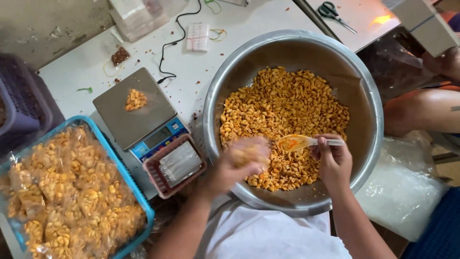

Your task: The person scoops roasted peanuts from a large metal bowl using a plastic spoon, places them into small plastic bags on a digital scale, and then moves the filled bags into a blue basket. The process is repeated multiple times throughout the clip.

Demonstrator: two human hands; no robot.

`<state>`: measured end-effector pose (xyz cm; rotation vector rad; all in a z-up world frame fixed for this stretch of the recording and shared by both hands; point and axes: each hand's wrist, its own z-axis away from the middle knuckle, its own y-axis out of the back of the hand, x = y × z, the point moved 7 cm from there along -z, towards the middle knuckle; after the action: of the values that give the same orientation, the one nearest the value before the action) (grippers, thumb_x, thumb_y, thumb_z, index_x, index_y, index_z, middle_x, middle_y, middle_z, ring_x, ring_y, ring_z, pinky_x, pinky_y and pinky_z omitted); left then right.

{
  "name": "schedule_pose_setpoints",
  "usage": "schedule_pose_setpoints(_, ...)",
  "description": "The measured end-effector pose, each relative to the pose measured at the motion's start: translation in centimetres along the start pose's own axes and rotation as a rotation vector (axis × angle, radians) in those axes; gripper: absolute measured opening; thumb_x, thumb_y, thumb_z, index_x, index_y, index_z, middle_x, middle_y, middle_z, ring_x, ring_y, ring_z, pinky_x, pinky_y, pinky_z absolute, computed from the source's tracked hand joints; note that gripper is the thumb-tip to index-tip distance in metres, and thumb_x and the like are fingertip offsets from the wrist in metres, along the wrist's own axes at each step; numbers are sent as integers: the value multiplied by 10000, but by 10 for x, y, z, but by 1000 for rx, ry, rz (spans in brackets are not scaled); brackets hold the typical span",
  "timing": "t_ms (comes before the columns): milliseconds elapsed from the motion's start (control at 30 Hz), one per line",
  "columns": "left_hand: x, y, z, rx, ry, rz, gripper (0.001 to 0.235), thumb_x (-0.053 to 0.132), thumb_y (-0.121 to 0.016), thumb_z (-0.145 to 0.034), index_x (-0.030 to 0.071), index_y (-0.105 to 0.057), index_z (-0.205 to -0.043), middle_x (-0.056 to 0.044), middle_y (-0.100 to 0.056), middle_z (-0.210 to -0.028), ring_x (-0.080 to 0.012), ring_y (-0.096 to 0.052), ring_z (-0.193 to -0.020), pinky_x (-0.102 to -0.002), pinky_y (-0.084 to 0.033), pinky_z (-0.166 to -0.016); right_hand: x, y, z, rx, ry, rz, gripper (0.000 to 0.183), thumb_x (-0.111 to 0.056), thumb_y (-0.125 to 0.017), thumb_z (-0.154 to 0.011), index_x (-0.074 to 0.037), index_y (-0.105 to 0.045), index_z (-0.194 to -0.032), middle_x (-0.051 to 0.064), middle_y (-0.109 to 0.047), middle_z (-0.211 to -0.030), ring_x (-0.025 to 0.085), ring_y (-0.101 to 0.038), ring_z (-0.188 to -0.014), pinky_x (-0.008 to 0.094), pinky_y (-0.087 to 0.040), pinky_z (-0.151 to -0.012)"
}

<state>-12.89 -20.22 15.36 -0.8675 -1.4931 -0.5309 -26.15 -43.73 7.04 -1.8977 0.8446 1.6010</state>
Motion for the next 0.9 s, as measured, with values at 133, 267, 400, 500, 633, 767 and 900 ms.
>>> schedule_pose_setpoints(133, -66, -31, 7, -174, 289, -204, 680, -3, -696, -921, 195, -458, -1527, -212, -683, -1228, -371, -704, -1040, -422, -660, -834, -28, 1, -4, -4, 46, 18, 125, -48, -585, -1101, 45, -659, -1139, 120, -640, -766, 140, -592, -637, 250, -490, -592)
schedule_pose_setpoints(267, -89, -40, 2, -159, 282, -189, 808, 151, -723, -868, 206, -323, -1567, -186, -640, -1372, -286, -707, -1148, -355, -668, -873, -83, -2, 11, -48, 322, 200, 157, -39, -531, -1137, 102, -578, -1186, 224, -661, -1026, 247, -692, -829, 315, -590, -774)
schedule_pose_setpoints(400, -87, -40, -3, -184, 195, -301, 934, 50, -766, -851, 187, -231, -1604, -195, -707, -1276, -223, -790, -829, -303, -699, -673, -103, -10, 20, -142, 552, 268, 109, 82, -530, -1083, 169, -551, -1147, 294, -650, -1038, 339, -693, -822, 385, -608, -775)
schedule_pose_setpoints(500, -84, -34, -3, -124, 249, -312, 940, 113, -774, -834, 241, -254, -1606, -103, -720, -1301, -156, -772, -949, -243, -598, -676, -94, -3, 20, -66, 498, 279, 126, 96, -527, -1117, 191, -577, -1182, 298, -653, -1062, 321, -696, -844, 376, -590, -784)
schedule_pose_setpoints(633, -95, -29, 4, -95, 425, -221, 969, 454, -705, -739, 233, -318, -1599, -19, -581, -1493, -185, -575, -1357, -346, -469, -1032, -65, 12, 17, -20, 435, 196, 122, 87, -532, -1157, 189, -556, -1219, 327, -652, -1089, 335, -686, -868, 382, -568, -811)
schedule_pose_setpoints(767, -73, 3, 16, -65, 65, 176, 251, 57, -513, -1056, 142, -650, -1249, -79, -658, -1372, -219, -664, -1259, -357, -629, -1039, -43, 28, 15, -13, 434, 171, 165, 29, -561, -1254, 180, -518, -1306, 345, -630, -1213, 366, -659, -882, 414, -576, -824)
schedule_pose_setpoints(900, -81, 142, 24, 498, -431, 345, 300, 106, -441, -1067, 36, -733, -1073, -148, -739, -1144, -289, -682, -1141, -441, -532, -1049, -23, 44, 17, -19, 356, 234, 94, 96, -547, -1315, 181, -518, -1343, 357, -614, -1275, 394, -631, -939, 439, -610, -894)
